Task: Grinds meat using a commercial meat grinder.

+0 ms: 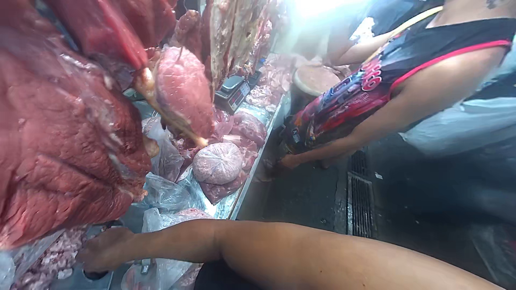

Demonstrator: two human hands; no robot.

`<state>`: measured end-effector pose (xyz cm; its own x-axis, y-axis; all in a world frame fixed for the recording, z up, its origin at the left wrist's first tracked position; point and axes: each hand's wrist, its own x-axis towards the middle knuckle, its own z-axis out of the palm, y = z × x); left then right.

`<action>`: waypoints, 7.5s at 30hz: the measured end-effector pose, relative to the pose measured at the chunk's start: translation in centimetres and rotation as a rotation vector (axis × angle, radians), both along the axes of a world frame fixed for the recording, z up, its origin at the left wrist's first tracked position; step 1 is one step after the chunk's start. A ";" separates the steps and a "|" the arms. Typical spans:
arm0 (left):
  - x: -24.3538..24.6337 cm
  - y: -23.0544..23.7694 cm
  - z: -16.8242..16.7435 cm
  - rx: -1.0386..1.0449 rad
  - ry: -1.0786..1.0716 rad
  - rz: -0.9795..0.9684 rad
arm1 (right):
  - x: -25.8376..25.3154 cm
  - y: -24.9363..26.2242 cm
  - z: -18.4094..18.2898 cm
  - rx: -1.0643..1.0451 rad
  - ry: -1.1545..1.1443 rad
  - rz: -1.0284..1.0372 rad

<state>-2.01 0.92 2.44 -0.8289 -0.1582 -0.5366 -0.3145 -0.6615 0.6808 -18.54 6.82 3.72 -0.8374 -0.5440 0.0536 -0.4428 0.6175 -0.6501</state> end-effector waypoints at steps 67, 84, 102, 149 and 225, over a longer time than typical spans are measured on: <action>2.1 -2.1 -0.9 0.096 -0.048 0.094 | -1.0 -0.5 1.2 -0.015 0.163 0.123; 2.2 -2.2 -0.7 0.097 -0.034 0.110 | -0.8 -1.1 -0.6 0.161 0.064 0.080; 1.9 -2.6 -0.6 0.078 -0.044 0.075 | -3.2 -0.8 4.1 0.773 -0.112 0.311; 4.3 -1.3 -2.9 0.143 -0.139 0.207 | 6.9 6.6 -2.0 -0.114 0.231 -0.248; 1.2 -1.6 -4.3 0.299 -0.163 0.491 | 7.2 14.4 -3.4 -0.227 -0.473 0.126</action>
<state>-0.82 -0.71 -1.87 -0.6000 -0.3244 -0.7312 -0.0081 -0.9116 0.4111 -11.32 21.24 0.33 -0.7278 -0.6602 -0.1857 -0.1311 0.3997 -0.9072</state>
